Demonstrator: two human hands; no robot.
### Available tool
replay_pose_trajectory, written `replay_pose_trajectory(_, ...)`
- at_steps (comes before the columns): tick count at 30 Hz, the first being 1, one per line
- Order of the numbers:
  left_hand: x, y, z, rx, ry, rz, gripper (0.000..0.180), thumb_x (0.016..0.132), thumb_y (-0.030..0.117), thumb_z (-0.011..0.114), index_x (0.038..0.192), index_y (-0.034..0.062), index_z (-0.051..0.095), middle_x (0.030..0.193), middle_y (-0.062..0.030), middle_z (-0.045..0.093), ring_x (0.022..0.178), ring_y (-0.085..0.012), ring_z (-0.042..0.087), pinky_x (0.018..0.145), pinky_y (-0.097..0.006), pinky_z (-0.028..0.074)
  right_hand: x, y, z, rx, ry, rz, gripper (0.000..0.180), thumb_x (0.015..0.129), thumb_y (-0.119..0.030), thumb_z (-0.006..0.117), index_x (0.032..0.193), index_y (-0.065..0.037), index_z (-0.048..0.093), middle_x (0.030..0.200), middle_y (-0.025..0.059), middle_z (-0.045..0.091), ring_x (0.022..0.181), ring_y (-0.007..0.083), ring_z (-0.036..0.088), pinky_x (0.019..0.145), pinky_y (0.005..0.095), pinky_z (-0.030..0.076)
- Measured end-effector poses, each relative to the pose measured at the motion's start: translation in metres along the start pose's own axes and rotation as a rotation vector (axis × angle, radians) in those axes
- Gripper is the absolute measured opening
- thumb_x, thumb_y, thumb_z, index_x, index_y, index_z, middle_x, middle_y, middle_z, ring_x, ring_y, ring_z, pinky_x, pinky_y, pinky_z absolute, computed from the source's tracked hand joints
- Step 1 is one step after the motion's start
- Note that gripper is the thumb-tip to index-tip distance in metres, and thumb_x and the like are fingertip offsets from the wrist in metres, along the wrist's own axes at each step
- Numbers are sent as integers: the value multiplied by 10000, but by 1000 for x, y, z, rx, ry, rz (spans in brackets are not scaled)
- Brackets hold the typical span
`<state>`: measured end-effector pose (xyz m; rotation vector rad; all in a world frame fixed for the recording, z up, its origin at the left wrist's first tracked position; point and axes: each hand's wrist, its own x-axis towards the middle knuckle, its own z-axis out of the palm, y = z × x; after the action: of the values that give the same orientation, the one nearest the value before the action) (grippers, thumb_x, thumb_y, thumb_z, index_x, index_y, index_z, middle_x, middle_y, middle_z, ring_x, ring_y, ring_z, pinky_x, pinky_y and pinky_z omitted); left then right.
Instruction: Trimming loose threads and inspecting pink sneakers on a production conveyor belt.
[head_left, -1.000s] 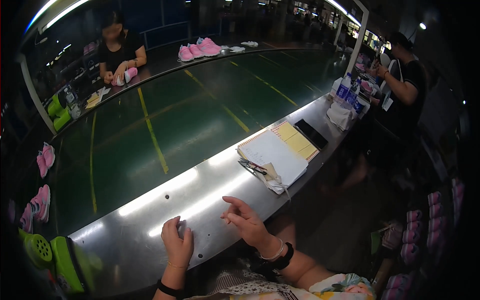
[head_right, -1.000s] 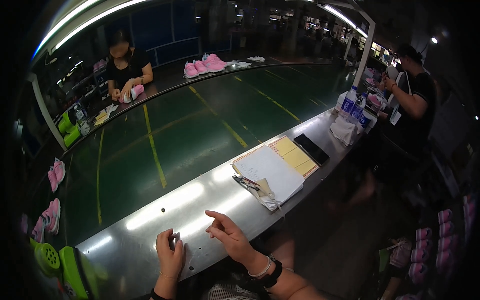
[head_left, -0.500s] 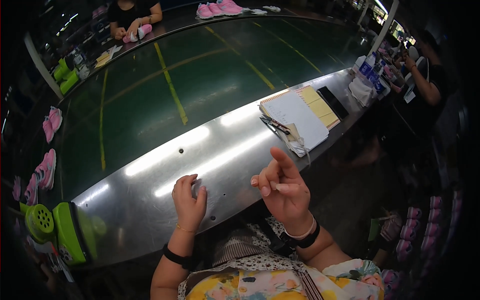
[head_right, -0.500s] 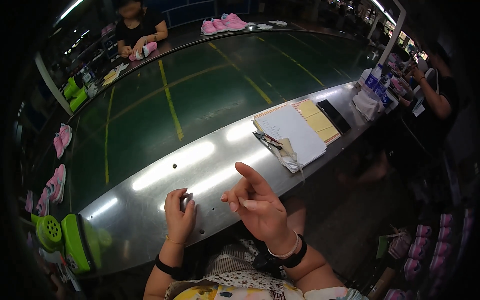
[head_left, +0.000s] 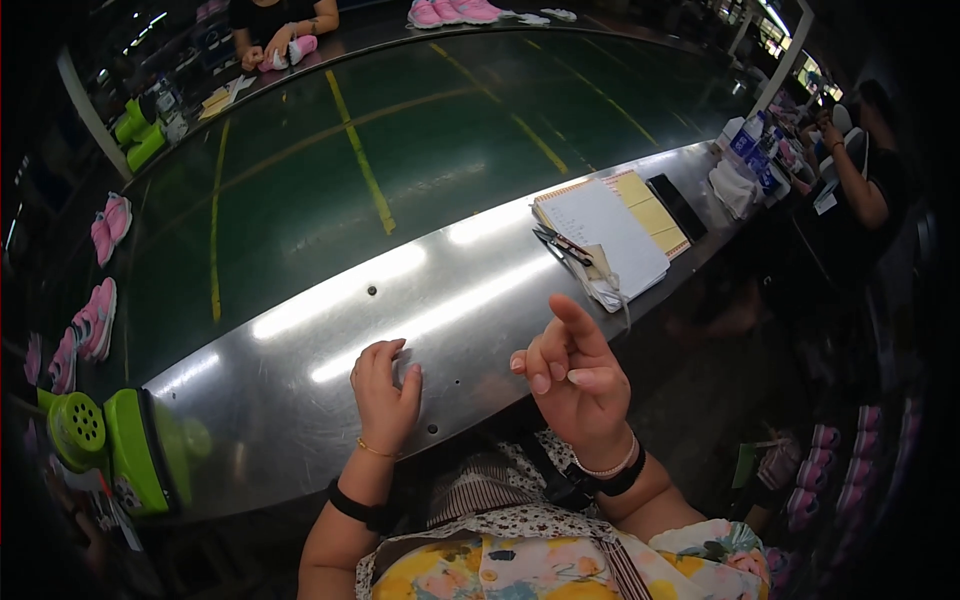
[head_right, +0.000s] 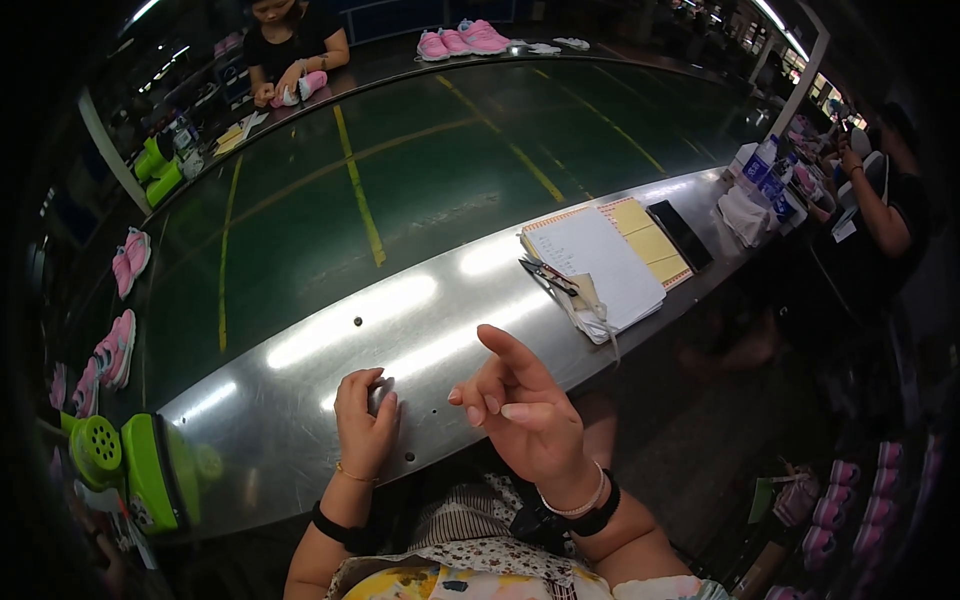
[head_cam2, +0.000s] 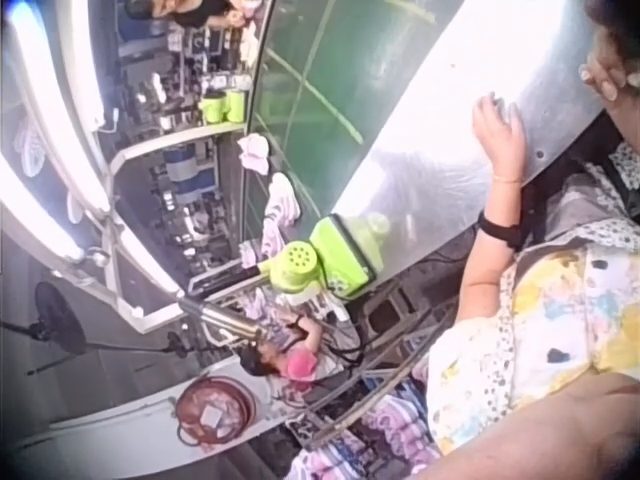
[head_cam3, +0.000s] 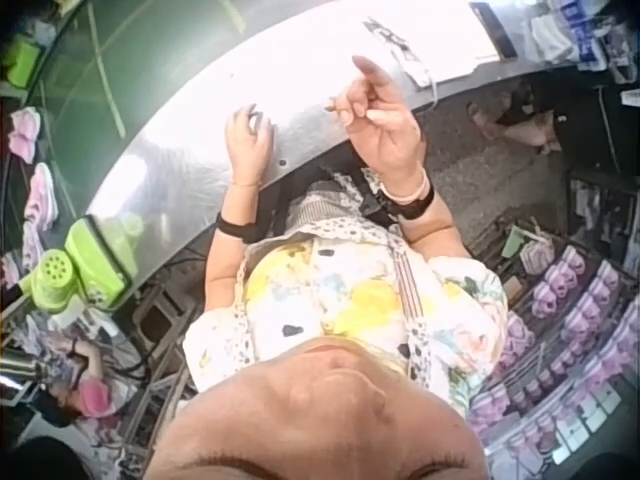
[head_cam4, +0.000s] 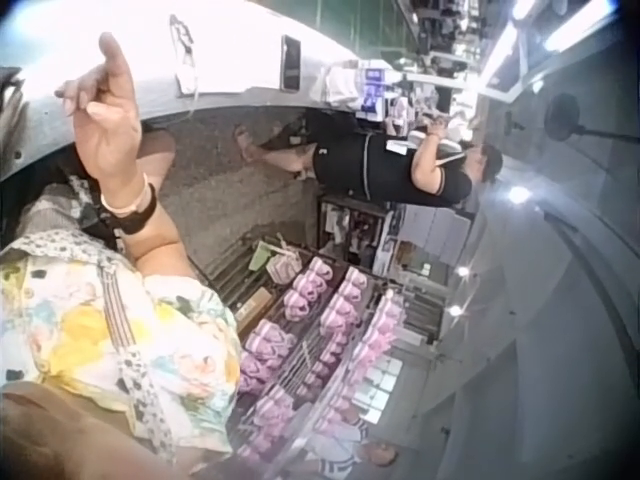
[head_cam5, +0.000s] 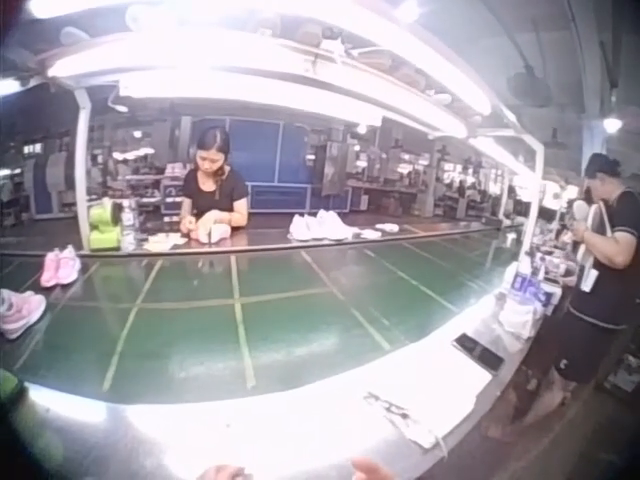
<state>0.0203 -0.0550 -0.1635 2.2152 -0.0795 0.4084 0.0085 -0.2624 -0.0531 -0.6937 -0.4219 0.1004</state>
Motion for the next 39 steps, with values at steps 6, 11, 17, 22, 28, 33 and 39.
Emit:
replay_pose_trajectory(6,0,-2,1,7,-4,-2,325,752,164,629,1053,44,591,1025,-116,567,981,-281,529,887,-391,368,0,1,2,1,6,15,665,766,-56,483,1408,-8,318,801,15,396,758,132,467,907,376,390)
replay_pose_trajectory(11,0,0,0,16,-12,0,324,752,165,629,1050,45,594,1032,-120,565,985,-282,524,892,-392,365,-2,0,0,-22,-8,10,561,827,-23,444,1381,-8,353,761,0,394,691,109,444,839,355,405)
replay_pose_trajectory(17,0,-1,1,43,26,99,297,744,59,615,1034,6,574,994,-131,552,889,-249,567,794,-346,458,-6,0,3,-44,13,43,491,882,13,460,1364,-20,373,769,14,454,667,112,489,809,345,439)
replay_pose_trajectory(22,1,-1,0,48,27,97,291,745,59,615,1029,5,576,992,-132,554,889,-251,564,793,-346,456,-9,3,3,-67,29,16,530,863,44,514,1367,-58,385,807,54,550,796,164,592,875,372,457)
replay_pose_trajectory(28,0,-1,1,48,15,59,302,748,108,622,1037,28,588,1012,-124,562,934,-268,544,851,-368,407,-13,9,-4,-43,16,-51,549,842,56,530,1358,-88,413,809,78,597,858,207,607,919,407,441)
replay_pose_trajectory(33,0,-1,0,38,4,22,307,749,159,628,1033,47,598,1022,-117,571,975,-282,528,893,-389,365,-15,13,-9,-48,-17,-81,599,789,79,514,1357,-85,417,817,81,613,878,223,612,938,430,430)
replay_pose_trajectory(39,1,0,-1,80,3,76,303,755,87,625,1047,13,584,1029,-128,558,933,-261,548,839,-358,434,-16,14,-10,-54,-37,-80,616,773,89,495,1360,-76,411,817,87,617,893,230,618,944,433,432)
